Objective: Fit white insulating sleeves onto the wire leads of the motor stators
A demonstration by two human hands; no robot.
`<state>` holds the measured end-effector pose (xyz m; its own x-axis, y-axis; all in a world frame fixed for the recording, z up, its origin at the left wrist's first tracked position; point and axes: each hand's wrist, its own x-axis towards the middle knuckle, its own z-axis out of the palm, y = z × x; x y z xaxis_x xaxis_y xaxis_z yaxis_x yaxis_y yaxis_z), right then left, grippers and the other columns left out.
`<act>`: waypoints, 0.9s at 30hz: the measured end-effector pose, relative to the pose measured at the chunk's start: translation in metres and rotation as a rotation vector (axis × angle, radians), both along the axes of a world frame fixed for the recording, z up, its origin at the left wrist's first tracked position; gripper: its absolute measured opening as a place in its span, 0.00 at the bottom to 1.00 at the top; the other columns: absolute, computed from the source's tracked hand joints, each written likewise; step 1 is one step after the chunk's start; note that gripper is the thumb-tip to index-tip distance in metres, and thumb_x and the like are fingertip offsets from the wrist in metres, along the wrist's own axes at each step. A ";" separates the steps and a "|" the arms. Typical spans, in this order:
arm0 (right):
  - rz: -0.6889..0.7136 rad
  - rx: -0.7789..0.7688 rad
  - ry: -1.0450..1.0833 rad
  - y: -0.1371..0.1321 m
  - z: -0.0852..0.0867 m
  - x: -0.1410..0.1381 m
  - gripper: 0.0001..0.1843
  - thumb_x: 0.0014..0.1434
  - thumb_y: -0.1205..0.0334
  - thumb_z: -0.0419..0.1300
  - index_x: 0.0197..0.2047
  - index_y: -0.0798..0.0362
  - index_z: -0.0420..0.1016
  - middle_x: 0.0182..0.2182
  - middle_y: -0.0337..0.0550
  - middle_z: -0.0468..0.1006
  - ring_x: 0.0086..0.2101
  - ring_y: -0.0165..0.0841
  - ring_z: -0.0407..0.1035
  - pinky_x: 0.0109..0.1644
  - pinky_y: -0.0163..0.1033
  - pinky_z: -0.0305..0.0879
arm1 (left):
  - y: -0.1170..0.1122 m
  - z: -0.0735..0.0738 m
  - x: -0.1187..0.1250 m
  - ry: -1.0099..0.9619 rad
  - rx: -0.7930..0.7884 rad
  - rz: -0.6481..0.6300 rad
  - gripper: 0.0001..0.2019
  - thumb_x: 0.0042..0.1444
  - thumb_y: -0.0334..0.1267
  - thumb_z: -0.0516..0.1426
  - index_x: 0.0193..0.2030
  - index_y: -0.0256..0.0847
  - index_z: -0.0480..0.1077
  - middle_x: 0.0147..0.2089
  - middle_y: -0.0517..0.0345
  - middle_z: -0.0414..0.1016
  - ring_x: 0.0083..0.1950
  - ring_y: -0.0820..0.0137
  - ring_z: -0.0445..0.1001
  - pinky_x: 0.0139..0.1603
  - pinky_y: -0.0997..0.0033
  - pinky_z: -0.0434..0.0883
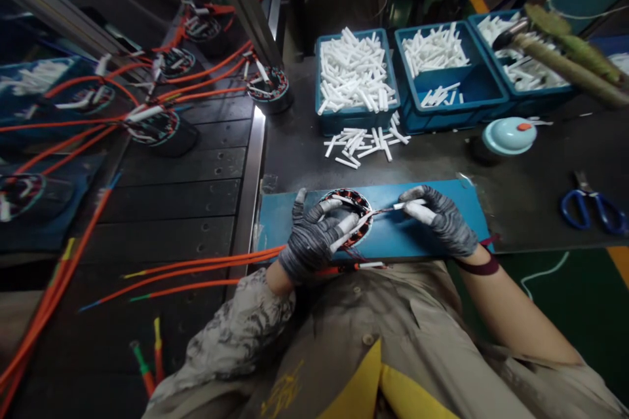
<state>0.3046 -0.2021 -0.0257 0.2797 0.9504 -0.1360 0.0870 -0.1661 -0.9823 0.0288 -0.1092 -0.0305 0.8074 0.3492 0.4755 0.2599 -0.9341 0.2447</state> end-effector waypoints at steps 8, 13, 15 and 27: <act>0.030 -0.035 0.078 -0.001 -0.004 0.006 0.16 0.55 0.47 0.71 0.40 0.49 0.82 0.36 0.41 0.85 0.32 0.34 0.77 0.40 0.40 0.74 | 0.000 -0.003 0.003 -0.031 0.066 0.032 0.17 0.65 0.30 0.57 0.60 0.43 0.73 0.45 0.54 0.84 0.60 0.52 0.77 0.72 0.19 0.40; 0.112 0.071 -0.048 0.000 -0.003 0.001 0.14 0.55 0.49 0.72 0.42 0.47 0.85 0.40 0.42 0.86 0.40 0.37 0.79 0.48 0.43 0.75 | 0.001 -0.006 0.001 0.026 0.040 0.040 0.19 0.65 0.30 0.58 0.61 0.51 0.73 0.47 0.56 0.84 0.61 0.54 0.77 0.73 0.20 0.41; 0.205 0.144 -0.172 0.005 0.002 -0.004 0.13 0.57 0.49 0.70 0.44 0.46 0.86 0.41 0.42 0.86 0.42 0.39 0.80 0.51 0.44 0.74 | 0.002 -0.007 0.000 0.015 0.017 0.035 0.20 0.64 0.30 0.60 0.61 0.52 0.72 0.45 0.58 0.84 0.60 0.55 0.78 0.73 0.19 0.43; 0.608 0.166 -0.391 0.042 0.002 -0.017 0.23 0.72 0.48 0.51 0.62 0.48 0.74 0.50 0.44 0.84 0.48 0.37 0.79 0.55 0.44 0.74 | 0.003 -0.010 0.005 0.067 -0.017 0.035 0.22 0.63 0.30 0.60 0.62 0.54 0.70 0.46 0.60 0.84 0.60 0.60 0.78 0.76 0.26 0.41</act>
